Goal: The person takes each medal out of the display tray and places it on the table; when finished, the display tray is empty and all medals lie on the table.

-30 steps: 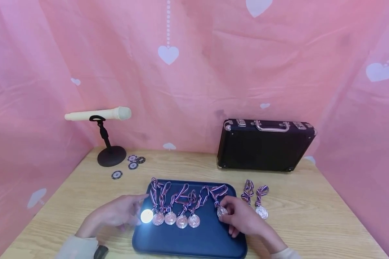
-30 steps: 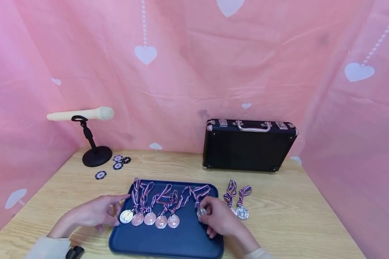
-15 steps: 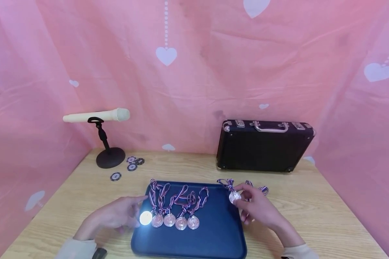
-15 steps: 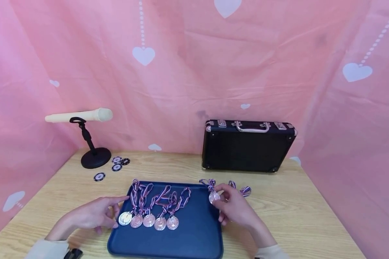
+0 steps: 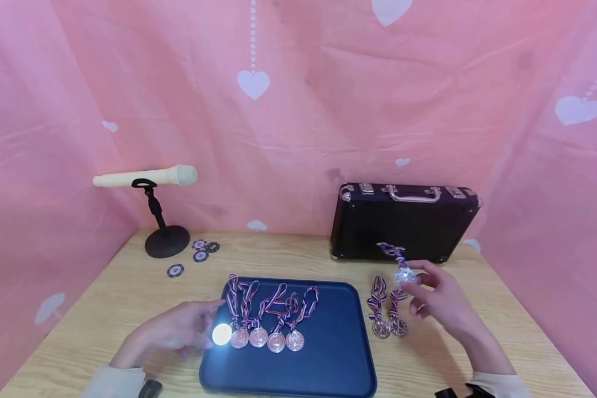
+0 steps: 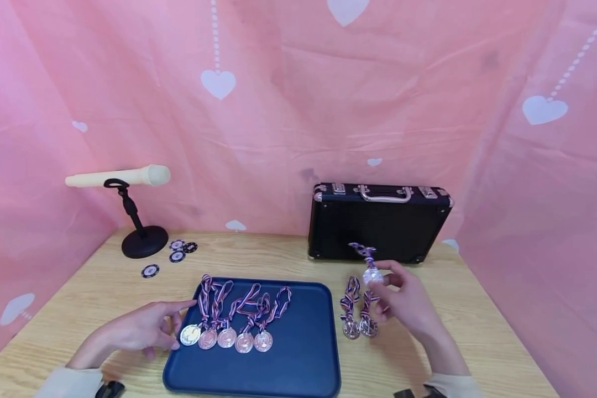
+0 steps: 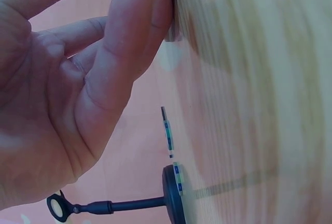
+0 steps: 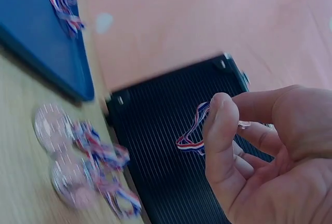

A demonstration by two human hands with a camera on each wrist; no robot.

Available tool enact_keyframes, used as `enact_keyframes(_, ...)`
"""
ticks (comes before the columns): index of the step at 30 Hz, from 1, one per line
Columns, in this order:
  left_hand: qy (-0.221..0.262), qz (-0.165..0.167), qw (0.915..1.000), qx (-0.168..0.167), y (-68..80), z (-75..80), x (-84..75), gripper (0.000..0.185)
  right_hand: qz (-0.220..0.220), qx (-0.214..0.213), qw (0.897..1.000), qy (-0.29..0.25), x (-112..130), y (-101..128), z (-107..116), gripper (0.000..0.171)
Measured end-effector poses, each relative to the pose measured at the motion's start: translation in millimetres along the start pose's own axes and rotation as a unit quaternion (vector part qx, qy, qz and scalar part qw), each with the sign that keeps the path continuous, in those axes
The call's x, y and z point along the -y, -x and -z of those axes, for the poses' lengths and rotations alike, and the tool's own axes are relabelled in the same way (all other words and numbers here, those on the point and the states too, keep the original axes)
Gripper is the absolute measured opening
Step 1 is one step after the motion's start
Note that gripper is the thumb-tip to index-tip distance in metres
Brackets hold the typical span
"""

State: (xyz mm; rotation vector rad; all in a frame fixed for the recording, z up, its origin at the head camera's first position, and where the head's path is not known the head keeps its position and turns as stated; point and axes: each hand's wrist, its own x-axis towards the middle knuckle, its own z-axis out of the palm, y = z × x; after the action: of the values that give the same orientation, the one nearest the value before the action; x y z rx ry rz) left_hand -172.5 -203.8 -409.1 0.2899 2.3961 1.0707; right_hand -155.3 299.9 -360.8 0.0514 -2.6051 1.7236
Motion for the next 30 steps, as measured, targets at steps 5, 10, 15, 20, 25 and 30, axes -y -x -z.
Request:
enact_keyframes(5, 0.002, -0.006, 0.9999, 0.008, 0.0, 0.8, -0.4, 0.088, -0.008, -0.064, 0.998, -0.015, -21, 3, 32, 0.036)
enact_keyframes(10, 0.006, -0.014, 0.9998, 0.015, -0.5, 2.2, 0.4, 0.088, -0.031, -0.067, 0.996, 0.041, -53, 13, 44, 0.04)
enact_keyframes(15, 0.002, -0.024, 0.9996, 0.018, 0.0, 4.7, 3.2, 0.089, -0.093, 0.018, 0.993, 0.072, -79, 22, 37, 0.055)
enact_keyframes(20, 0.009, -0.02, 0.9996, 0.019, 1.4, 4.4, 5.1, 0.089, -0.088, 0.063, 0.991, 0.073, -84, 24, 34, 0.052)
enact_keyframes(25, 0.015, -0.012, 0.9997, 0.014, 1.7, 3.2, 5.3, 0.089, -0.083, 0.103, 0.99, 0.057, -80, 25, 36, 0.054)
enact_keyframes(30, 0.012, -0.013, 0.9998, 0.012, 0.9, 3.2, 4.4, 0.09, -0.069, 0.106, 0.989, 0.072, -75, 27, 40, 0.047)
